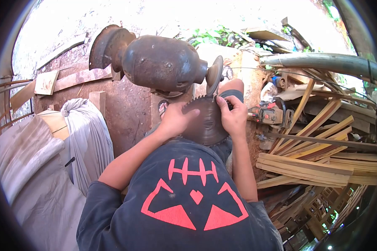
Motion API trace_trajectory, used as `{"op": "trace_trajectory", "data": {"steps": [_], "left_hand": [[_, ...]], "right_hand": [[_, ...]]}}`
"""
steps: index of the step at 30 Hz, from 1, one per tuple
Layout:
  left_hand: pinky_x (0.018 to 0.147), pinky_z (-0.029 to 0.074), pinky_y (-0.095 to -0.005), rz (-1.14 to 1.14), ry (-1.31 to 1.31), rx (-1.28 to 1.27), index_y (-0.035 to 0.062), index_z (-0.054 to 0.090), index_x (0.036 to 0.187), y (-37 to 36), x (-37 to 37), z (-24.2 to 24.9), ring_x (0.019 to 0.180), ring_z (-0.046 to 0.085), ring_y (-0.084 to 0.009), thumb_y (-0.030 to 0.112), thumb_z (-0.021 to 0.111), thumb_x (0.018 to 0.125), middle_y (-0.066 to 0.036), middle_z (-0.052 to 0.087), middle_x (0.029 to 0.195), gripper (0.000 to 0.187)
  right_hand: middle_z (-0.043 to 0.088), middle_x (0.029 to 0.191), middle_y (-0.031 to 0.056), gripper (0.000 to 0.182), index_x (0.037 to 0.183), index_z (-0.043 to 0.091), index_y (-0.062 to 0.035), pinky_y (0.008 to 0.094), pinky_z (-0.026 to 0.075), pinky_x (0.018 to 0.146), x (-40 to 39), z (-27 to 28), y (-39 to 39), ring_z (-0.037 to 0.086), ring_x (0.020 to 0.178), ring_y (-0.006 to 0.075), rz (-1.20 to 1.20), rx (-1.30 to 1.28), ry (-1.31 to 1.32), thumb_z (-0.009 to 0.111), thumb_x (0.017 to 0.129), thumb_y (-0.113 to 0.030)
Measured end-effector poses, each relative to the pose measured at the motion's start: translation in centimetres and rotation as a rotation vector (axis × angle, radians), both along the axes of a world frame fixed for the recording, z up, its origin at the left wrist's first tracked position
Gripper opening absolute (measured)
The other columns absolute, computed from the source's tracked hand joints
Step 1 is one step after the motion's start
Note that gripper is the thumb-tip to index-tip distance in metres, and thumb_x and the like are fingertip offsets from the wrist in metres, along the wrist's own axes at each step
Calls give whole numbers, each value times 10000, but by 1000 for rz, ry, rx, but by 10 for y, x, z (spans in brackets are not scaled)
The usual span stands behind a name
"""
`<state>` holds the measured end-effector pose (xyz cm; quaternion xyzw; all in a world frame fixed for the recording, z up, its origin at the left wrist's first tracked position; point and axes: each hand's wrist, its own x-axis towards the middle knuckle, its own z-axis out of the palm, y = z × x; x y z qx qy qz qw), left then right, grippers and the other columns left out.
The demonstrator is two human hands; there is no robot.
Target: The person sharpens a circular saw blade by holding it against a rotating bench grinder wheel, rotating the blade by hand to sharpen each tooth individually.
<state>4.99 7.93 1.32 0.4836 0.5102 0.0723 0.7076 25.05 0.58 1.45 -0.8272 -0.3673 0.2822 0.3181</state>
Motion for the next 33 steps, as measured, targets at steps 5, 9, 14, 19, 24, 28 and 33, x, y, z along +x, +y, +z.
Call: {"op": "trace_trajectory", "data": {"steps": [5, 9, 14, 19, 24, 28, 33], "left_hand": [[848, 557, -328, 2, -19, -29, -79, 716, 1148, -2, -1, -5, 905, 702, -155, 206, 747, 975, -121, 770, 1017, 336], [850, 557, -325, 6, -26, -26, -76, 715, 1144, -1, -1, 2, 906, 698, -150, 205, 742, 982, -118, 769, 1020, 326], [843, 557, -323, -19, -22, -11, -77, 714, 1138, 0, -2, -1, 903, 696, -145, 211, 739, 989, -115, 769, 1009, 325], [831, 559, -322, 0, -33, -23, -78, 715, 1132, -1, -1, -2, 895, 694, -141, 213, 748, 986, -115, 769, 1006, 327], [836, 558, -318, -12, -26, -23, -80, 713, 1134, -2, -2, -8, 903, 692, -138, 206, 746, 988, -111, 769, 1016, 322], [841, 559, -317, 1, -23, -35, -76, 713, 1138, -4, -2, -9, 908, 693, -137, 187, 736, 996, -111, 768, 1023, 300], [844, 558, -317, 20, -33, -35, -70, 715, 1139, -6, -2, -14, 916, 692, -136, 179, 733, 1000, -105, 767, 1023, 286]], "right_hand": [[729, 790, 189, 417, 959, 759, 13, 387, 544, 724, -3, 10, 2, 703, 720, 263, -25, -51, 38, 784, 921, -402], [723, 773, 188, 407, 947, 752, 28, 381, 540, 709, -5, 11, 3, 690, 700, 250, -19, -22, 36, 786, 925, -377], [720, 767, 185, 391, 943, 750, 30, 378, 536, 700, -5, 10, 3, 682, 688, 245, -16, 18, 41, 791, 924, -359], [717, 762, 189, 387, 942, 749, 31, 374, 532, 689, -5, 7, 2, 677, 676, 246, -10, 63, 14, 794, 922, -353], [712, 749, 194, 385, 936, 749, 33, 379, 532, 678, -4, 8, 3, 676, 665, 252, -12, 34, 23, 796, 917, -349], [690, 710, 60, 301, 919, 753, 16, 301, 497, 651, -5, 10, 2, 582, 676, 97, -4, 32, 14, 798, 953, -280], [685, 705, 62, 304, 917, 751, 18, 302, 491, 644, -4, 8, 3, 580, 669, 101, 2, 32, 6, 797, 952, -280]]}}
